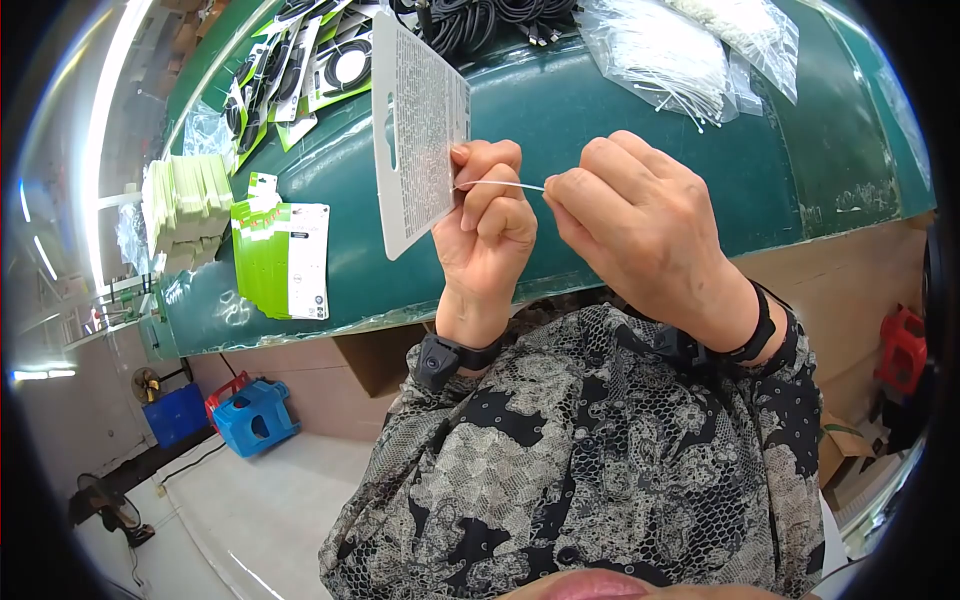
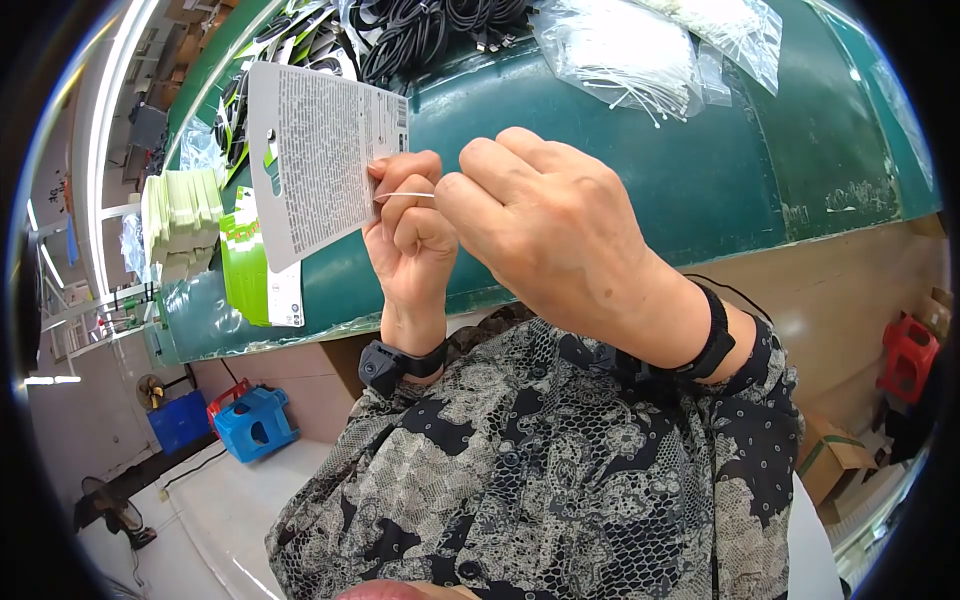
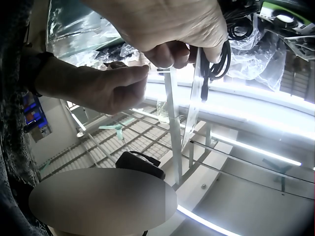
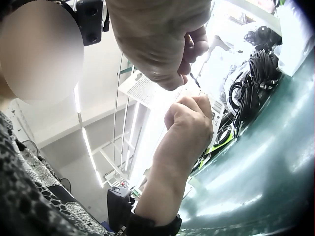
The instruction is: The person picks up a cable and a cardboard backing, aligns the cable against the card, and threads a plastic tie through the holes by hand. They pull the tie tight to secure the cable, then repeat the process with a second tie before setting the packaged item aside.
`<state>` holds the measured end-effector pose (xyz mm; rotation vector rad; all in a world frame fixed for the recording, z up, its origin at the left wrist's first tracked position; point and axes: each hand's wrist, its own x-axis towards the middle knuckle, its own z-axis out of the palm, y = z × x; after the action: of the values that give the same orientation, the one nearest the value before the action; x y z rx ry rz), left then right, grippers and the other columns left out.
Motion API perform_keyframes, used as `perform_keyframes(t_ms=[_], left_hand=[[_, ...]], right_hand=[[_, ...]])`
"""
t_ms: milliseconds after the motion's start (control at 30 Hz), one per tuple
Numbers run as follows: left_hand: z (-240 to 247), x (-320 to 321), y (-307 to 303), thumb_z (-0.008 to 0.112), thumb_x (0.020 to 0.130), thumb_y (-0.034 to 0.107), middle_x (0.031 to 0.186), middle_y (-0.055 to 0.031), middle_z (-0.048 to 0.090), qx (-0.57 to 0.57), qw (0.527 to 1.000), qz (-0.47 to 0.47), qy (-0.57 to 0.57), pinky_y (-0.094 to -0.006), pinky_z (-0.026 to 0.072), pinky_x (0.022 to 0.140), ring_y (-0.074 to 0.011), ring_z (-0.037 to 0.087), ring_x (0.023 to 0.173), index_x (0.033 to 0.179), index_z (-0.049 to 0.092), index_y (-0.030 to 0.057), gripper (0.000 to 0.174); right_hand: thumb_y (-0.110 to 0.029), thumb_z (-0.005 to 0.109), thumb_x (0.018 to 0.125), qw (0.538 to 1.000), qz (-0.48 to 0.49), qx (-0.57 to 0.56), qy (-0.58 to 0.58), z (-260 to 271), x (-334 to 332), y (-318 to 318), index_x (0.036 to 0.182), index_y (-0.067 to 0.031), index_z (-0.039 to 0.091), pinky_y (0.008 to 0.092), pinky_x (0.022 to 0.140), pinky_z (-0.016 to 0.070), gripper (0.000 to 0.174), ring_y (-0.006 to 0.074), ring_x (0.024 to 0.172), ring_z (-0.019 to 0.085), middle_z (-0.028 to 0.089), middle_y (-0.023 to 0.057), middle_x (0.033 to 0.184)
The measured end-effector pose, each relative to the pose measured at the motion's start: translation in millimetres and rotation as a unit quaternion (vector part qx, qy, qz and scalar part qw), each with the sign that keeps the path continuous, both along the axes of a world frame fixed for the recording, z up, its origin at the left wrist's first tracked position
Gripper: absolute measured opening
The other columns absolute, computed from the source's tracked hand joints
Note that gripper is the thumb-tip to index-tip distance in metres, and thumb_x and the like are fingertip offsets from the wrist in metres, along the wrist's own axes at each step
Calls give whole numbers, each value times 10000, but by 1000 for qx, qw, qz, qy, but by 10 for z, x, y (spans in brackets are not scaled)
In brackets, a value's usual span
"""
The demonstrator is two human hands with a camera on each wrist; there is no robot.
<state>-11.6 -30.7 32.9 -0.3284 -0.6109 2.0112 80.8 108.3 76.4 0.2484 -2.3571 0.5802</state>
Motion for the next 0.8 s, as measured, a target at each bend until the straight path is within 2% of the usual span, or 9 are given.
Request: perform_keyframes(t_ms=[133, 433, 700, 800], left_hand=[[9, 32, 16, 546, 939, 225, 744, -14, 391, -76, 995, 24, 57, -222, 237, 398, -81, 328, 495, 893, 552, -9, 238], [-23, -14, 21, 551, 941, 292, 748, 6, 377, -64, 995, -3, 77, -228, 247, 417, -80, 322, 510, 873, 545, 2, 298], [-55, 0, 19, 494, 939, 175, 741, -7, 377, -8, 998, -27, 64, -229, 227, 408, -79, 314, 492, 869, 519, -4, 193], [-27, 19, -7, 475, 915, 115, 728, -11, 374, 50, 998, -31, 34, -234, 229, 409, -82, 319, 479, 858, 514, -5, 138]], right_hand=[[-12, 693, 674, 1000, 20, -19, 5, 14, -25, -19, 733, -44, 546, 301, 516, 426, 162, 207, 611, 491, 453, 50, 692], [-6, 683, 699, 995, 35, -60, -78, 74, 32, 1, 789, -48, 597, 330, 529, 428, 131, 232, 615, 500, 467, 60, 673], [-5, 669, 690, 994, 36, -45, -96, 145, -4, -61, 782, -68, 600, 329, 528, 425, 131, 226, 614, 499, 474, 47, 670], [-10, 663, 681, 993, 51, -58, -86, 189, -35, -109, 766, -74, 590, 324, 523, 418, 129, 222, 609, 491, 467, 42, 663]])
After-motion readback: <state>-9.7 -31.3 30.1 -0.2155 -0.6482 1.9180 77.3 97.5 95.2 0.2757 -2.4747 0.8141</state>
